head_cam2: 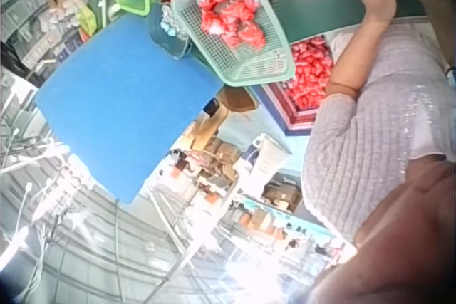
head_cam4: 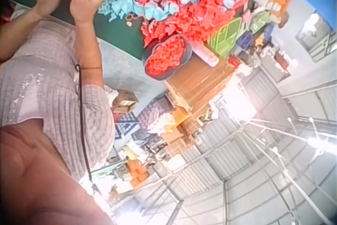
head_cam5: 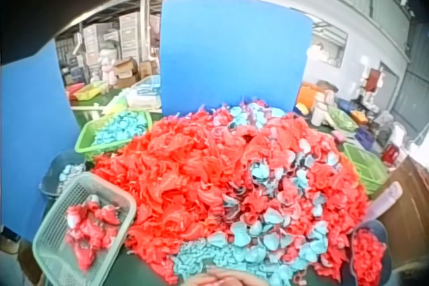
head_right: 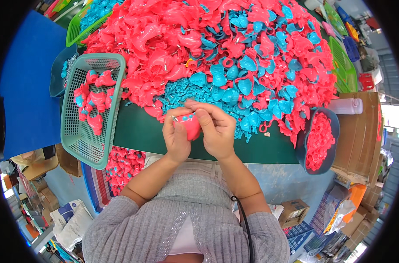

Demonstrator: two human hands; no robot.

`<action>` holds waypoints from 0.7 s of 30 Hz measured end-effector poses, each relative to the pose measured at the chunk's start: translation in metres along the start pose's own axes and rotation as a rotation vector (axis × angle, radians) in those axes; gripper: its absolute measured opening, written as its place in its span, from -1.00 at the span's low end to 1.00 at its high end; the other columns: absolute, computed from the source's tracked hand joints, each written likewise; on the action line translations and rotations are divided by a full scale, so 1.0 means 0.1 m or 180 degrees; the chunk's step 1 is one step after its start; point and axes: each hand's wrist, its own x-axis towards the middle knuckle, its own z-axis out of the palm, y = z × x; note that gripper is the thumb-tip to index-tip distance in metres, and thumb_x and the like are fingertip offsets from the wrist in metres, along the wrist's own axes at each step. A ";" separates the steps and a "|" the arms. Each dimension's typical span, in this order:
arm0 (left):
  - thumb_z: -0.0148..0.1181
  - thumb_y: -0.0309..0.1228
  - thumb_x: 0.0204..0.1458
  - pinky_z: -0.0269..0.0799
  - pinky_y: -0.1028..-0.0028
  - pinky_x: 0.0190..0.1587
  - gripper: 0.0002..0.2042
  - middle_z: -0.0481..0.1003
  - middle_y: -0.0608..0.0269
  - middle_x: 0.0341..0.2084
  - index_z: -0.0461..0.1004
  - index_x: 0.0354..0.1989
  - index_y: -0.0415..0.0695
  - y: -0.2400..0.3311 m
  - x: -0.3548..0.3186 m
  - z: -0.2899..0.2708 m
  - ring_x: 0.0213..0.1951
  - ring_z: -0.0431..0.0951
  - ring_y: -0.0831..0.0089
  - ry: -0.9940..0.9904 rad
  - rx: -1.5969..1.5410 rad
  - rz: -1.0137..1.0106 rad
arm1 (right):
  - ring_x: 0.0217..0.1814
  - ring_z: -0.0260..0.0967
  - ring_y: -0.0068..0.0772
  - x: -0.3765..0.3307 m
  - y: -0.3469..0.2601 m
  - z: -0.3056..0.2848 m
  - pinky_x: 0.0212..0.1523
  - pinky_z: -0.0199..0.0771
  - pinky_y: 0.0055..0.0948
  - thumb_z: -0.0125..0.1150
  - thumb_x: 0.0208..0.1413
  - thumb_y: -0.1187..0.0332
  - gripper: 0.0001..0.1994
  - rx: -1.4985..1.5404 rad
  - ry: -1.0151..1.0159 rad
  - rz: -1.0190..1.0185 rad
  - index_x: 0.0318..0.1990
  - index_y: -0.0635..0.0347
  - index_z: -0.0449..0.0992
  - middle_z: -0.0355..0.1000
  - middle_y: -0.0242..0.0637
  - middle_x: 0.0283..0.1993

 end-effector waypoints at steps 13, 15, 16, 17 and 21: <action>0.17 -0.48 0.09 0.39 0.52 -0.04 -0.64 0.40 0.18 -0.12 0.27 0.04 -0.30 0.09 0.05 -0.09 -0.09 0.44 0.51 0.0018 -0.0591 -0.0981 | -0.06 0.47 -0.23 0.07 0.04 0.08 0.01 0.47 -0.27 -0.01 0.24 0.39 -0.80 0.0440 0.0353 0.0362 -0.14 0.36 0.46 0.50 -0.06 -0.16; 0.19 -0.47 0.09 0.41 0.53 -0.06 -0.64 0.41 0.18 -0.13 0.28 0.03 -0.30 0.02 0.03 -0.16 -0.11 0.45 0.52 0.0167 -0.0775 -0.1177 | -0.05 0.46 -0.26 0.06 0.08 0.09 0.02 0.46 -0.28 0.00 0.23 0.41 -0.80 0.0466 0.0405 0.0568 -0.12 0.36 0.46 0.50 -0.07 -0.14; 0.19 -0.46 0.08 0.41 0.52 -0.07 -0.64 0.43 0.18 -0.14 0.29 0.02 -0.30 0.00 0.01 -0.18 -0.12 0.46 0.53 0.0219 -0.0743 -0.1178 | -0.05 0.46 -0.28 0.06 0.16 0.06 0.03 0.46 -0.30 0.02 0.22 0.44 -0.79 0.0489 0.0283 0.0624 -0.08 0.36 0.45 0.50 -0.09 -0.13; 0.20 -0.45 0.08 0.42 0.52 -0.08 -0.64 0.44 0.19 -0.15 0.30 0.02 -0.30 -0.01 -0.01 -0.20 -0.13 0.46 0.53 0.0271 -0.0709 -0.1178 | -0.04 0.46 -0.30 0.06 0.22 0.03 0.04 0.45 -0.33 0.04 0.20 0.46 -0.78 0.0514 0.0161 0.0680 -0.05 0.37 0.44 0.50 -0.10 -0.12; 0.13 -0.42 0.14 0.43 0.51 -0.12 -0.72 0.46 0.20 -0.19 0.32 -0.02 -0.26 -0.02 0.01 -0.33 -0.16 0.49 0.51 0.0639 -0.0851 -0.1262 | -0.19 0.48 -0.48 0.31 0.52 -0.04 -0.15 0.46 -0.46 0.15 0.14 0.44 -0.83 -0.0443 -0.0301 0.0809 -0.19 0.38 0.52 0.54 -0.22 -0.22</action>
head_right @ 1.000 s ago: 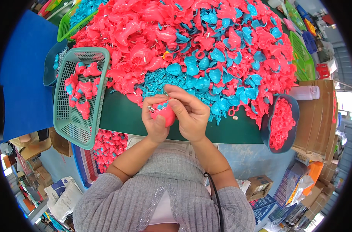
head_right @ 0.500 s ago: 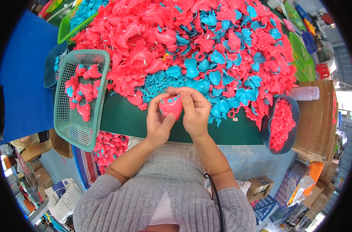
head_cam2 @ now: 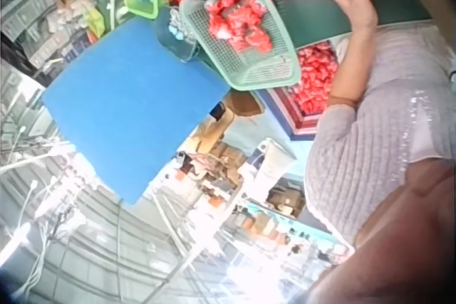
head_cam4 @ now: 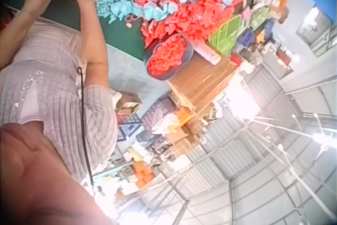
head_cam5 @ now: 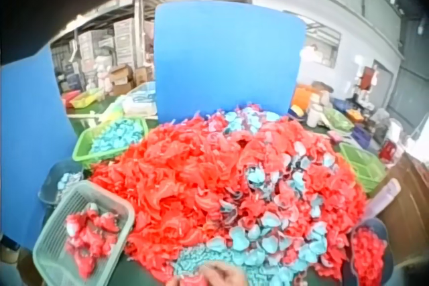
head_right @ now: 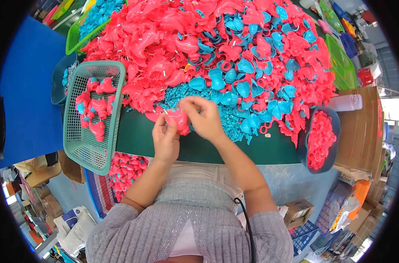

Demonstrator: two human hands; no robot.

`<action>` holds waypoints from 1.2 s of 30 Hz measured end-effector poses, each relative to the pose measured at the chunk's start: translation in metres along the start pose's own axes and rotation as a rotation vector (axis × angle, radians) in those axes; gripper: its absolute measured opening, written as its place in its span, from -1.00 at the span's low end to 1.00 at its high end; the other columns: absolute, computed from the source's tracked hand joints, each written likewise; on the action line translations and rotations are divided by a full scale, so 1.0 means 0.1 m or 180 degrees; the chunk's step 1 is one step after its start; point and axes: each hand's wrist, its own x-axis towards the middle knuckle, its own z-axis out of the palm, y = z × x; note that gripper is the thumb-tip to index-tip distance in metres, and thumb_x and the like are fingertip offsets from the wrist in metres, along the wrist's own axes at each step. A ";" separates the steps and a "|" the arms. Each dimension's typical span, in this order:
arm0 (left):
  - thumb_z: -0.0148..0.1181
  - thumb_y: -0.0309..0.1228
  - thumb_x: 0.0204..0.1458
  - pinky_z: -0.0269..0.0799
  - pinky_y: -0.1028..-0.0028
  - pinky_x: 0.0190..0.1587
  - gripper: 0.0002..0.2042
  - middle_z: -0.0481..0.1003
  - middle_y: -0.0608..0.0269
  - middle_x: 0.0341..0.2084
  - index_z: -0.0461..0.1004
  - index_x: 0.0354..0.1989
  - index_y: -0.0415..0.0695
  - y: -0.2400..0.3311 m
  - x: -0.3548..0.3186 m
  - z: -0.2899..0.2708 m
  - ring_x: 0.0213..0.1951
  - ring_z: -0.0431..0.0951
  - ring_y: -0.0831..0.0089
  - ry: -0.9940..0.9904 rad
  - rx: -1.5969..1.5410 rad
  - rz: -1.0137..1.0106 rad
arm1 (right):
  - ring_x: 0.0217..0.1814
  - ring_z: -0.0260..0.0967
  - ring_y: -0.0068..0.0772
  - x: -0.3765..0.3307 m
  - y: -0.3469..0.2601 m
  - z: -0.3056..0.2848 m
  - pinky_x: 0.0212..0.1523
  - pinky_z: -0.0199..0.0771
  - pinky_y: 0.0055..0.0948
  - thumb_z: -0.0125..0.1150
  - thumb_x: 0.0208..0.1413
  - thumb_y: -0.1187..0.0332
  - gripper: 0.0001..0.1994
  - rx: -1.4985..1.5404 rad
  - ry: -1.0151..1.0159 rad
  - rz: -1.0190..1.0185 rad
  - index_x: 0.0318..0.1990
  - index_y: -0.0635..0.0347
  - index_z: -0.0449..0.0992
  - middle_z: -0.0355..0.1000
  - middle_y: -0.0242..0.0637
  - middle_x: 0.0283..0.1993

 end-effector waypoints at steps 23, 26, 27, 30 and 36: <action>-0.01 -0.28 0.21 0.45 0.31 -0.04 -0.70 0.44 0.05 -0.12 0.21 0.00 -0.21 0.06 0.06 -0.22 -0.10 0.51 0.26 0.0144 0.0143 -0.0150 | -0.53 0.34 -0.28 0.38 -0.31 -0.38 -0.54 0.29 -0.34 0.32 -0.21 0.49 -0.85 -0.3284 0.1005 -0.3118 -0.41 0.22 0.53 0.36 -0.31 -0.52; -0.02 -0.24 0.21 0.45 0.28 -0.03 -0.61 0.40 0.10 -0.05 0.18 0.09 -0.21 0.20 0.02 -0.26 -0.08 0.50 0.21 0.0148 0.0144 -0.0143 | -0.51 0.34 -0.38 0.14 -0.55 -0.97 -0.57 0.25 -0.40 0.29 -0.25 0.51 -0.87 -0.3869 0.0501 -0.4146 -0.49 0.16 0.47 0.36 -0.36 -0.49; -0.02 -0.21 0.21 0.45 0.27 -0.03 -0.60 0.40 0.11 -0.05 0.18 0.11 -0.21 0.21 0.00 -0.33 -0.06 0.49 0.21 0.0123 0.0177 -0.0147 | -0.50 0.34 -0.37 0.14 -0.67 -1.30 -0.57 0.25 -0.39 0.28 -0.25 0.50 -0.88 -0.4039 0.0538 -0.4445 -0.51 0.13 0.45 0.35 -0.34 -0.50; -0.03 -0.20 0.21 0.45 0.25 -0.02 -0.60 0.40 0.10 -0.04 0.18 0.10 -0.21 0.19 -0.03 -0.29 -0.06 0.48 0.21 0.0091 0.0110 -0.0292 | -0.46 0.42 -0.24 0.13 -1.42 -2.42 -0.49 0.35 -0.29 0.23 0.02 0.27 -0.87 -0.5789 0.2239 -0.2735 -0.44 0.08 0.47 0.45 -0.23 -0.48; -0.06 -0.24 0.23 0.42 0.24 0.01 -0.65 0.40 0.09 -0.03 0.20 0.05 -0.22 0.09 -0.06 -0.10 -0.03 0.47 0.19 -0.0040 0.0030 -0.0393 | -0.26 0.49 -0.11 0.18 -1.99 -2.84 -0.29 0.44 -0.19 0.12 0.12 0.19 -0.74 -0.5217 0.3712 -0.0782 -0.16 0.16 0.52 0.52 -0.13 -0.25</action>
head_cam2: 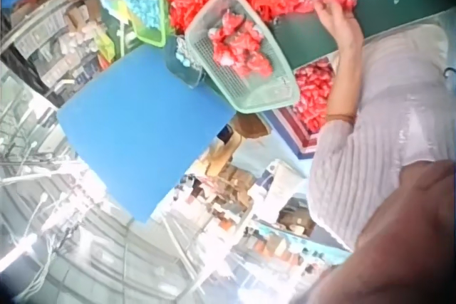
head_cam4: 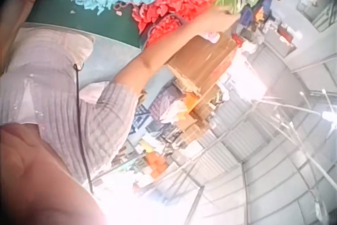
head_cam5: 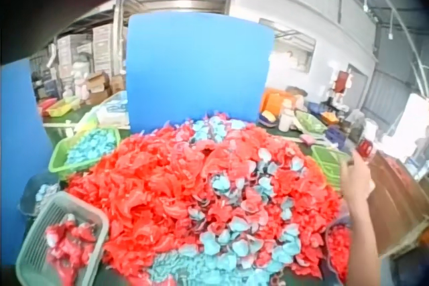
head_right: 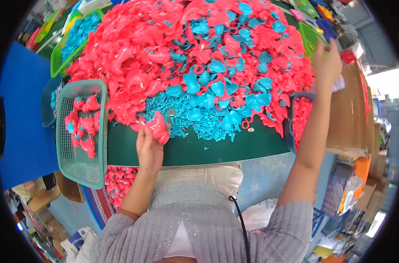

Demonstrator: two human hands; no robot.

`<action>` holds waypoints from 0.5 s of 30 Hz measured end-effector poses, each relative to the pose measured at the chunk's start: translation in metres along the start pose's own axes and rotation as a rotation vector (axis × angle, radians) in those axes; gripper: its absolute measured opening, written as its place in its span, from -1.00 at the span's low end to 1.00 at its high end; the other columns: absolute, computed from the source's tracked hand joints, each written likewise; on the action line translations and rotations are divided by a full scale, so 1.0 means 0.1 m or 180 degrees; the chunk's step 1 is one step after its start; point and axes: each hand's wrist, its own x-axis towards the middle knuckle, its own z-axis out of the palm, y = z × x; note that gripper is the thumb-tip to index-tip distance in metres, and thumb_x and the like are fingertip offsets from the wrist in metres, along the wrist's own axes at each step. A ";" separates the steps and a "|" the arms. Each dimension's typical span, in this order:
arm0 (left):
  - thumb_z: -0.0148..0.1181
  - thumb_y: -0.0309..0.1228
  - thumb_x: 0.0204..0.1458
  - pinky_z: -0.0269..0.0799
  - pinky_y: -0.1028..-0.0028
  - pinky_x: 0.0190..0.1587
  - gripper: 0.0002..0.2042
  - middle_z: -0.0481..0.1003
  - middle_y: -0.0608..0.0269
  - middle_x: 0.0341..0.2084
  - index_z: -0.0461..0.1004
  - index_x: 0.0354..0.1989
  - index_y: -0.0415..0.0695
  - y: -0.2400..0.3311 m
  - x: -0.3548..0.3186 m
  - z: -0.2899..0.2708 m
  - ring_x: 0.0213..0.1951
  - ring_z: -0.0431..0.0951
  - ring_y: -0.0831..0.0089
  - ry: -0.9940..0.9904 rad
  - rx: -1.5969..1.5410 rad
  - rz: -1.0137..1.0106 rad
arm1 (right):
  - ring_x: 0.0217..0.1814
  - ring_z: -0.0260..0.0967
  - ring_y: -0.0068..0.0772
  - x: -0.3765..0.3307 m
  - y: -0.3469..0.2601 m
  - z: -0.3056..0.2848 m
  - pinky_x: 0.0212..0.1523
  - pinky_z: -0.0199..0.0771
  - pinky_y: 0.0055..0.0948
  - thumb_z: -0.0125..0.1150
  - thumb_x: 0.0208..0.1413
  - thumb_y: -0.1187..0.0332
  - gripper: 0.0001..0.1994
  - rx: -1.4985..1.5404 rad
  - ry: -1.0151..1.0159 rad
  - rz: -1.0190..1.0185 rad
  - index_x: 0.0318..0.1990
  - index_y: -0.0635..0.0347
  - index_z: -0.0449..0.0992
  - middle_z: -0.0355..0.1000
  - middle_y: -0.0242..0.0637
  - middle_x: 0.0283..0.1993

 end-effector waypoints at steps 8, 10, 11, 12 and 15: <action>-0.07 -0.21 0.24 0.41 0.33 -0.02 -0.67 0.45 0.06 -0.12 0.26 -0.01 -0.23 0.14 0.15 0.07 -0.08 0.49 0.29 0.0283 -0.0528 -0.0191 | -0.26 0.45 -0.17 -2.36 -1.17 -0.04 -0.26 0.46 -0.32 0.35 -0.16 0.51 -0.79 0.3016 -0.1153 -0.1937 -0.29 0.27 0.53 0.49 -0.17 -0.26; -0.05 -0.20 0.23 0.43 0.35 -0.04 -0.66 0.45 0.08 -0.13 0.28 -0.01 -0.23 0.18 0.19 0.06 -0.10 0.50 0.29 0.0197 -0.0493 -0.0103 | -0.28 0.44 -0.19 -2.57 -1.37 -0.02 -0.29 0.45 -0.33 0.34 -0.16 0.50 -0.80 0.3078 -0.1169 -0.1825 -0.31 0.26 0.53 0.48 -0.20 -0.27; -0.05 -0.20 0.23 0.43 0.35 -0.04 -0.66 0.45 0.08 -0.13 0.28 -0.01 -0.23 0.18 0.22 0.06 -0.10 0.50 0.29 0.0197 -0.0478 -0.0099 | -0.30 0.43 -0.21 -2.63 -1.46 -0.01 -0.32 0.44 -0.34 0.34 -0.17 0.49 -0.81 0.3111 -0.1161 -0.1721 -0.33 0.24 0.53 0.48 -0.22 -0.29; -0.03 -0.19 0.22 0.45 0.36 -0.06 -0.65 0.46 0.10 -0.14 0.30 -0.02 -0.23 0.17 0.25 0.05 -0.11 0.50 0.31 0.0259 -0.0556 -0.0199 | -0.30 0.43 -0.21 -2.67 -1.56 0.00 -0.32 0.44 -0.34 0.34 -0.17 0.49 -0.81 0.3116 -0.1152 -0.1711 -0.33 0.24 0.53 0.48 -0.22 -0.29; -0.03 -0.14 0.20 0.47 0.35 -0.06 -0.60 0.45 0.13 -0.12 0.29 0.04 -0.22 0.10 0.31 -0.04 -0.08 0.49 0.27 0.0266 -0.0540 -0.0277 | -0.28 0.43 -0.15 -2.66 -1.80 0.06 -0.30 0.44 -0.32 0.31 -0.13 0.52 -0.82 0.3094 -0.1137 -0.1629 -0.31 0.26 0.53 0.48 -0.19 -0.25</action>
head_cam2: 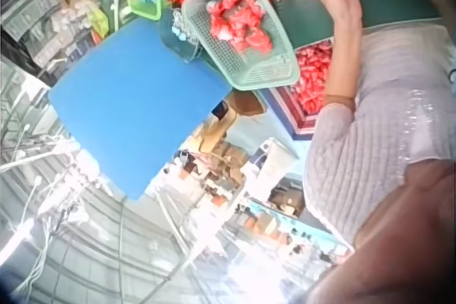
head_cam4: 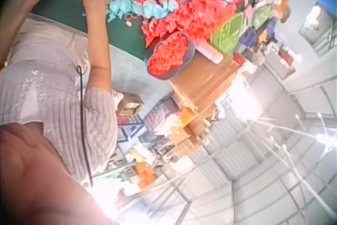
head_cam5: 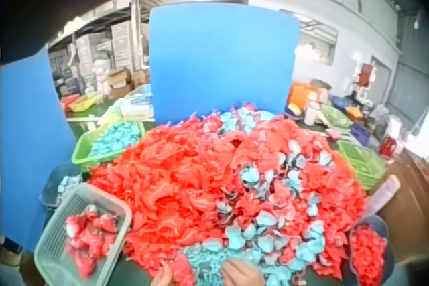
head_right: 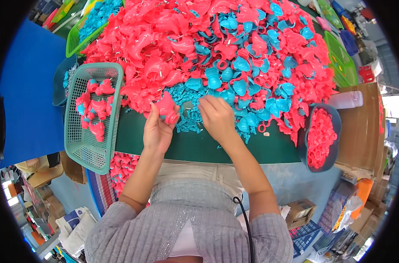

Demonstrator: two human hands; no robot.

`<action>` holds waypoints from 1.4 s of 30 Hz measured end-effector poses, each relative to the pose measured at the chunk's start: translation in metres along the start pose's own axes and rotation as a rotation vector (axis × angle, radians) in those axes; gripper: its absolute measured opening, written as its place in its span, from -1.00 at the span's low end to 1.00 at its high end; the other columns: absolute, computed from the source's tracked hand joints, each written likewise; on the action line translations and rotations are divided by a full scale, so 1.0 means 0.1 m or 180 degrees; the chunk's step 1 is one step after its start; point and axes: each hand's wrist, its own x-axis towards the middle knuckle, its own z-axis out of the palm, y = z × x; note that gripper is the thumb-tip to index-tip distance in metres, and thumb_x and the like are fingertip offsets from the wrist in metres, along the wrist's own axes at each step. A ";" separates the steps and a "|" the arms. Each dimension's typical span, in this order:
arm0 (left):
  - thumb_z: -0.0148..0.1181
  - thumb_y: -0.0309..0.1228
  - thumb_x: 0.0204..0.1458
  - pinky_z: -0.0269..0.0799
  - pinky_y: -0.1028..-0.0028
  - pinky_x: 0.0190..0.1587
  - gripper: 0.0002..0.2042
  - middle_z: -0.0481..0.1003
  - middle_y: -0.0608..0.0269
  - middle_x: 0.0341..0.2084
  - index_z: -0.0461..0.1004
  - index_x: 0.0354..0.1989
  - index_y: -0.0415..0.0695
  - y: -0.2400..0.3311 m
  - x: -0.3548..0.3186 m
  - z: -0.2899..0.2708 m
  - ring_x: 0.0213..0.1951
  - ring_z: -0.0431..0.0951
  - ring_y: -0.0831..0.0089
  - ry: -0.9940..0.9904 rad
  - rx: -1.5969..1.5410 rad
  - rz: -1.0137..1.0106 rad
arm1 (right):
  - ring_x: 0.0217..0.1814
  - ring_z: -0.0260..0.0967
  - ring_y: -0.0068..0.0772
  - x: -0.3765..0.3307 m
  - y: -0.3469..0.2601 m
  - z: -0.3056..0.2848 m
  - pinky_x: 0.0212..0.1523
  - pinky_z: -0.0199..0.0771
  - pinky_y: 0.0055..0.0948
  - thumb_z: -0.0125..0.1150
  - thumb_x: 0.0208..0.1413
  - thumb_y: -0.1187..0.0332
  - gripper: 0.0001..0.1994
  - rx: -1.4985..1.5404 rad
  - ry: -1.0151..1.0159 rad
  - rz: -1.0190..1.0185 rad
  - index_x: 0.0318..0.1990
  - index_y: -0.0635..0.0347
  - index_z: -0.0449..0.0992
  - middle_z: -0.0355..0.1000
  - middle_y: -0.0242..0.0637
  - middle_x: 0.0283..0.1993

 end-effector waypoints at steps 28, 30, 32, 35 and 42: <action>0.11 -0.33 0.15 0.42 0.44 -0.18 -0.77 0.49 0.18 -0.29 0.27 -0.15 -0.18 -0.02 -0.19 -0.01 -0.27 0.51 0.47 0.0410 0.0347 0.0941 | -0.27 0.39 -0.45 -0.11 -0.61 0.31 -0.25 0.41 -0.48 0.34 -0.08 0.50 -0.75 0.2370 -0.0260 0.1136 -0.24 0.29 0.44 0.41 -0.28 -0.29; 0.11 -0.33 0.15 0.43 0.43 -0.18 -0.77 0.49 0.17 -0.29 0.27 -0.15 -0.18 0.09 -0.16 -0.02 -0.27 0.51 0.44 0.0449 0.0311 0.0995 | -0.27 0.38 -0.19 0.13 -0.43 0.22 -0.22 0.40 -0.31 0.40 -0.15 0.37 -0.77 0.1505 -0.0101 0.0655 -0.33 0.24 0.53 0.40 -0.19 -0.33; 0.12 -0.30 0.15 0.42 0.41 -0.16 -0.75 0.49 0.16 -0.27 0.27 -0.16 -0.18 0.15 -0.13 -0.05 -0.25 0.51 0.38 0.0449 0.0312 0.1042 | -0.25 0.35 -0.16 0.41 -0.10 0.27 -0.24 0.36 -0.27 0.37 -0.15 0.37 -0.78 0.0093 0.0495 0.0360 -0.33 0.24 0.53 0.40 -0.18 -0.32; 0.11 -0.28 0.15 0.40 0.39 -0.11 -0.74 0.48 0.16 -0.23 0.27 -0.15 -0.18 0.15 -0.11 0.03 -0.22 0.50 0.37 0.0443 0.0190 0.1018 | -0.24 0.33 -0.10 0.62 0.10 0.33 -0.25 0.34 -0.23 0.33 -0.15 0.41 -0.82 -0.0654 -0.0037 0.0394 -0.35 0.23 0.53 0.41 -0.17 -0.30; -0.04 -0.19 0.22 0.32 0.38 -0.04 -0.64 0.41 0.23 -0.06 0.27 0.08 -0.13 0.21 0.01 0.19 -0.01 0.42 0.31 -0.0074 0.0028 0.1105 | -0.18 0.38 -0.07 0.45 -0.14 0.28 -0.20 0.41 -0.22 0.32 -0.17 0.52 -0.80 0.0462 -0.0303 -0.0322 -0.33 0.28 0.48 0.42 -0.12 -0.24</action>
